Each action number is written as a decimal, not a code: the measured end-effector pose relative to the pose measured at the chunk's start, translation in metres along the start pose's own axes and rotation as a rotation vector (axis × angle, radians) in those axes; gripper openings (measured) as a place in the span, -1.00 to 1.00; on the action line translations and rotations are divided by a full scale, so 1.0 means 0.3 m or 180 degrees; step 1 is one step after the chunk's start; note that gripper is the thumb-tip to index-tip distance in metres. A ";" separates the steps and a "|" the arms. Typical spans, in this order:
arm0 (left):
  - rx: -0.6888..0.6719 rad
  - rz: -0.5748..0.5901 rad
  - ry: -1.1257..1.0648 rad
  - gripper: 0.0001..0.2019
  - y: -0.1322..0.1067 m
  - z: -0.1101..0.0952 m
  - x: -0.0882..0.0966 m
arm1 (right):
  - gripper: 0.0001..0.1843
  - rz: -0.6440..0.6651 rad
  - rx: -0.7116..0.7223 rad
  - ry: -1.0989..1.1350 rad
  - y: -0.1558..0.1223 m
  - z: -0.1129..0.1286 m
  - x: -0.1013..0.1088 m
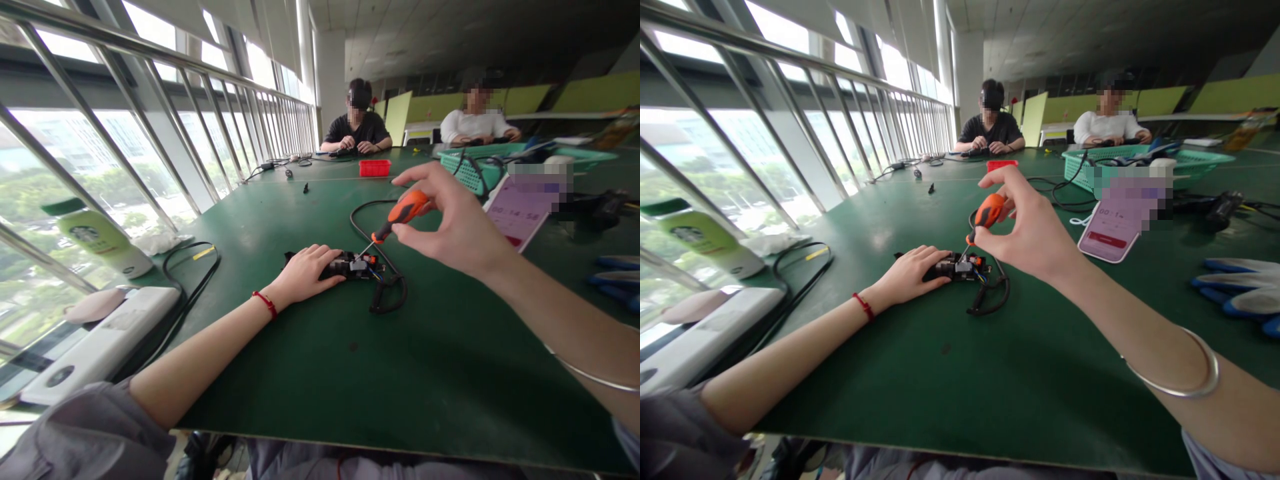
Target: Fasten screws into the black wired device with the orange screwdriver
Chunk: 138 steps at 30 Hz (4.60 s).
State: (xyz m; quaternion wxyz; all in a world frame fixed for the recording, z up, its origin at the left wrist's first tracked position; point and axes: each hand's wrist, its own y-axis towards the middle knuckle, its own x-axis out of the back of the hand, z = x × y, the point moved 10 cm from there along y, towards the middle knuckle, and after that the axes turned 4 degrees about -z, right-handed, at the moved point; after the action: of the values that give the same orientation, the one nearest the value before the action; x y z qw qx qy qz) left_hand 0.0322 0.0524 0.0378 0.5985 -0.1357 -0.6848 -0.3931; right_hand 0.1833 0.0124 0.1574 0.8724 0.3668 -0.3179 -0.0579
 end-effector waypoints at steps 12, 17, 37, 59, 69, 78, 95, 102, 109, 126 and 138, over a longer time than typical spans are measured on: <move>-0.0010 0.0012 0.0013 -0.50 0.001 -0.001 -0.003 | -0.51 0.0042 -0.0194 -0.0106 -0.011 -0.020 -0.011; -0.0018 0.0003 0.0024 -0.51 0.002 -0.001 -0.002 | -0.72 0.0162 -0.0297 -0.0205 -0.014 -0.034 -0.023; -0.0034 -0.0025 0.0039 -0.51 0.001 -0.001 -0.002 | -0.58 -0.0105 -0.0100 -0.0335 -0.018 0.002 -0.002; -0.0001 0.0008 0.0047 -0.51 0.000 0.001 -0.002 | -0.71 0.0190 -0.0346 -0.0427 -0.021 -0.029 -0.038; -0.0019 0.0017 0.0054 -0.51 0.002 -0.005 -0.002 | -0.44 -0.0070 -0.0375 -0.0126 -0.024 -0.029 -0.011; -0.0013 -0.0001 0.0047 -0.51 0.002 -0.004 0.001 | -0.29 -0.0114 -0.0367 0.0318 -0.018 -0.046 -0.022; -0.0003 -0.0006 0.0011 -0.51 0.001 -0.005 0.003 | -0.52 0.0085 -0.0363 0.0443 -0.026 -0.044 -0.053; -0.0001 -0.0009 0.0018 -0.52 0.002 -0.002 0.000 | -0.47 0.0103 -0.0544 0.0328 -0.030 -0.081 -0.072; -0.0017 -0.0015 0.0033 -0.52 0.002 -0.003 0.001 | -0.44 0.0014 -0.0266 0.0521 -0.027 -0.041 -0.061; 0.0008 0.0033 0.0051 -0.51 0.006 -0.006 0.000 | -0.80 0.0474 -0.0562 0.0057 -0.049 -0.106 -0.132; 0.0000 0.0036 0.0038 -0.49 0.002 -0.001 -0.004 | -0.83 -0.0507 -0.0423 0.0716 -0.023 -0.112 -0.020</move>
State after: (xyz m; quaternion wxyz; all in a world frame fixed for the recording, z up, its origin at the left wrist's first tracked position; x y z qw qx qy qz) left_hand 0.0331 0.0529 0.0371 0.6048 -0.1373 -0.6804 -0.3905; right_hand 0.1995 0.0298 0.1317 0.9175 0.3365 -0.1836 -0.1064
